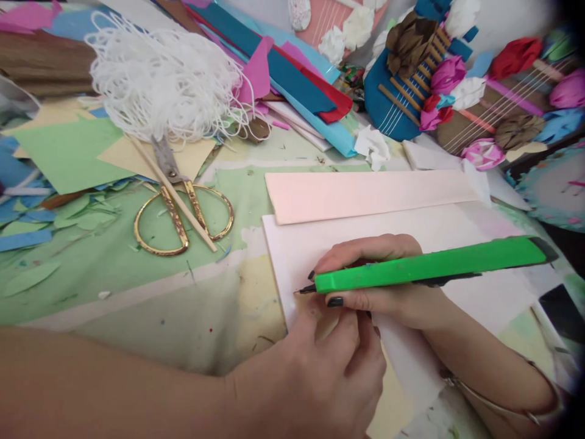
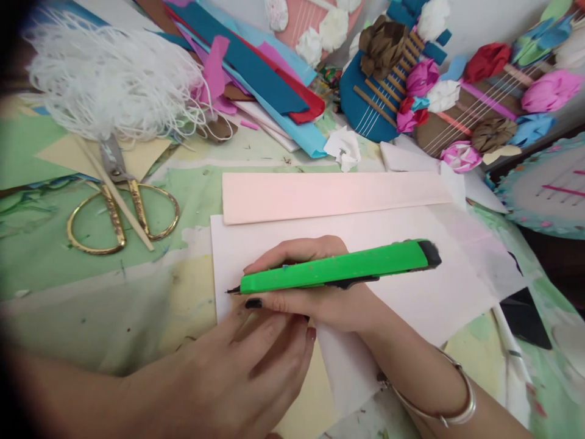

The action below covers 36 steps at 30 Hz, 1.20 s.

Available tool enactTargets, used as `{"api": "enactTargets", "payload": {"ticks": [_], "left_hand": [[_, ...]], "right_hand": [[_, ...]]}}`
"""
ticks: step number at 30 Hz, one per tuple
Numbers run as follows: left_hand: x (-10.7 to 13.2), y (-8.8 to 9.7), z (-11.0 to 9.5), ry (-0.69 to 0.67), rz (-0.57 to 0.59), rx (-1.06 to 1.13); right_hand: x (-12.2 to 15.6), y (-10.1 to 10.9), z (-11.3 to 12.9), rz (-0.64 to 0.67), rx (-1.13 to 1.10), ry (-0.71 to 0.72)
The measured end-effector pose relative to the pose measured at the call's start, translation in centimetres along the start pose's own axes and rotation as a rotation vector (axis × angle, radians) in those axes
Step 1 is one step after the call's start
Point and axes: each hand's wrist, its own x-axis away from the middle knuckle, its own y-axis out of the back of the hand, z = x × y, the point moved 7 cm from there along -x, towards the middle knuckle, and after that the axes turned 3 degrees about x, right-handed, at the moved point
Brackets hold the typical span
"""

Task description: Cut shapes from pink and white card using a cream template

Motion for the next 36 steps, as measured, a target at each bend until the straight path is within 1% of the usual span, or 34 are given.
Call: {"api": "enactTargets", "payload": {"ticks": [7,22,29,36], "left_hand": [[-0.09,0.04,0.17,0.012,-0.001,0.012],[-0.04,-0.08,0.06,-0.002,0.016,0.008],[-0.09,-0.03,0.1,-0.004,0.021,-0.013],[0.08,-0.06,0.0,0.013,-0.015,-0.004]], "right_hand": [[0.03,0.02,-0.03,0.015,0.02,0.013],[0.13,0.15,-0.01,0.002,0.023,0.027],[0.15,0.35,-0.24,-0.009,0.002,-0.038],[0.2,0.47,-0.54,-0.002,-0.048,-0.037]]}}
